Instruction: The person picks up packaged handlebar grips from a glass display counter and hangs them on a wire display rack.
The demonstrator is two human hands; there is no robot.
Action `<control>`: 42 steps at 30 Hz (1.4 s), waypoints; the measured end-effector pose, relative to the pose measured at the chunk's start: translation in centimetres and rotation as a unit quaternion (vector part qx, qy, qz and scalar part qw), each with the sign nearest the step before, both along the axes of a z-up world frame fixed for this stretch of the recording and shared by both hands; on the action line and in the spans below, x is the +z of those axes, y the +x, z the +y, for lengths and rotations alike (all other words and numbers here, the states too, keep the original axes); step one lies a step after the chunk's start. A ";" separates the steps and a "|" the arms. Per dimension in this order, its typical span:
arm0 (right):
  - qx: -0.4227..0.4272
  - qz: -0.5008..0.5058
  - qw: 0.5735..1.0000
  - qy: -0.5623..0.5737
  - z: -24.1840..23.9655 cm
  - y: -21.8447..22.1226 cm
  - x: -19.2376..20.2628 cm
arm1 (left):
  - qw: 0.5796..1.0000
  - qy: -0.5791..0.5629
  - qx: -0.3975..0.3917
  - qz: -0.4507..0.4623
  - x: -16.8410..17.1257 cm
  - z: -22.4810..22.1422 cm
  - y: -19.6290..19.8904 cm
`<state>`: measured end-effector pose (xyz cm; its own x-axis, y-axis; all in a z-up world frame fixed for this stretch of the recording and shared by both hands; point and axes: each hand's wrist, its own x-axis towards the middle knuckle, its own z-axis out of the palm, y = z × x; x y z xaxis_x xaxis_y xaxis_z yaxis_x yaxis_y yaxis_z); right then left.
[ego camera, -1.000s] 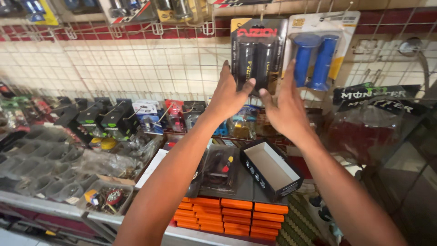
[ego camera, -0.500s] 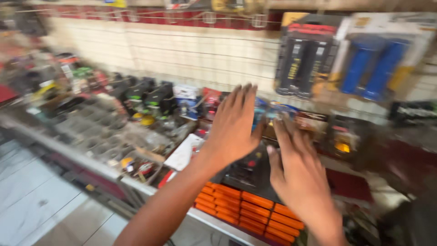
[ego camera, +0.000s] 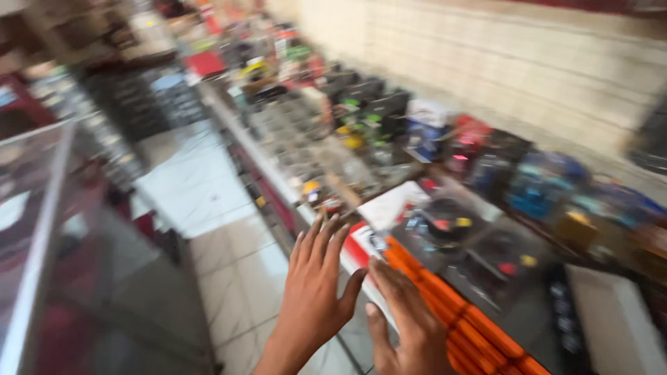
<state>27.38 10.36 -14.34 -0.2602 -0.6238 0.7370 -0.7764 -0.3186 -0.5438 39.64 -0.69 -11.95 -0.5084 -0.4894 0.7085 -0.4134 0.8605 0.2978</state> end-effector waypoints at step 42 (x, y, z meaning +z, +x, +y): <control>0.543 0.152 0.792 0.233 -1.6 44.1 -10.9 | 0.790 0.142 0.588 0.102 -15.3 19.1 43.6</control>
